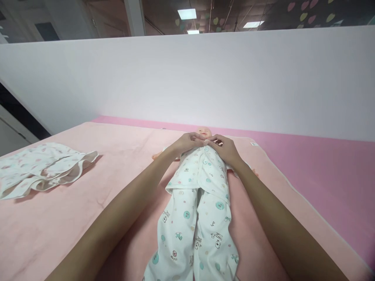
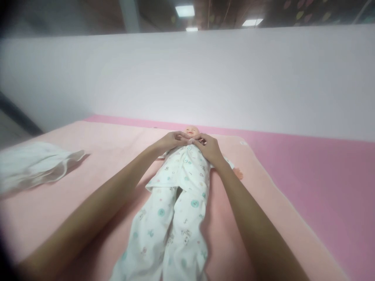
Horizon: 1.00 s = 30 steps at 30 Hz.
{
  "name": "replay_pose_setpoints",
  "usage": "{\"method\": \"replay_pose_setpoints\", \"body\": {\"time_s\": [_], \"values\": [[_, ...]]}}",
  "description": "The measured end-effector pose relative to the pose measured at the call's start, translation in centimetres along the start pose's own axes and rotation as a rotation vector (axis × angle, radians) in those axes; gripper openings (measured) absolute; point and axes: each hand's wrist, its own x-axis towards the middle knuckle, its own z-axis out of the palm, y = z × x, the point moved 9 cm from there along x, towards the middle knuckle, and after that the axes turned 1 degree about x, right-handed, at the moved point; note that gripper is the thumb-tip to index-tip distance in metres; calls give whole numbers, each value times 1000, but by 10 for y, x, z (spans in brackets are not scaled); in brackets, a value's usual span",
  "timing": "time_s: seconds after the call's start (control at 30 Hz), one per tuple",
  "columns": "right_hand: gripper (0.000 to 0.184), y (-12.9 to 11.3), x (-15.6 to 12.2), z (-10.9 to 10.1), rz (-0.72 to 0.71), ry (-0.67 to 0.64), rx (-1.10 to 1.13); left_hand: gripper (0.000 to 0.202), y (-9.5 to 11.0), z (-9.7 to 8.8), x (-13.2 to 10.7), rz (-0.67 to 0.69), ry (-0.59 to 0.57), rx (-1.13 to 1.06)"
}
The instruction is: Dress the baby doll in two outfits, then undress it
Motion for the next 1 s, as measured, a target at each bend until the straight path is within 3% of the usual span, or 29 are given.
{"method": "replay_pose_setpoints", "body": {"time_s": [0.27,0.57,1.0], "values": [[33,6,-2,0,23,-35,17,45,-2,1,2,87,-2,84],[35,14,-1,2,25,-86,45,30,5,1,-2,171,71,229],[33,20,1,1,38,-81,38,30,1,4,4,123,120,216]]}}
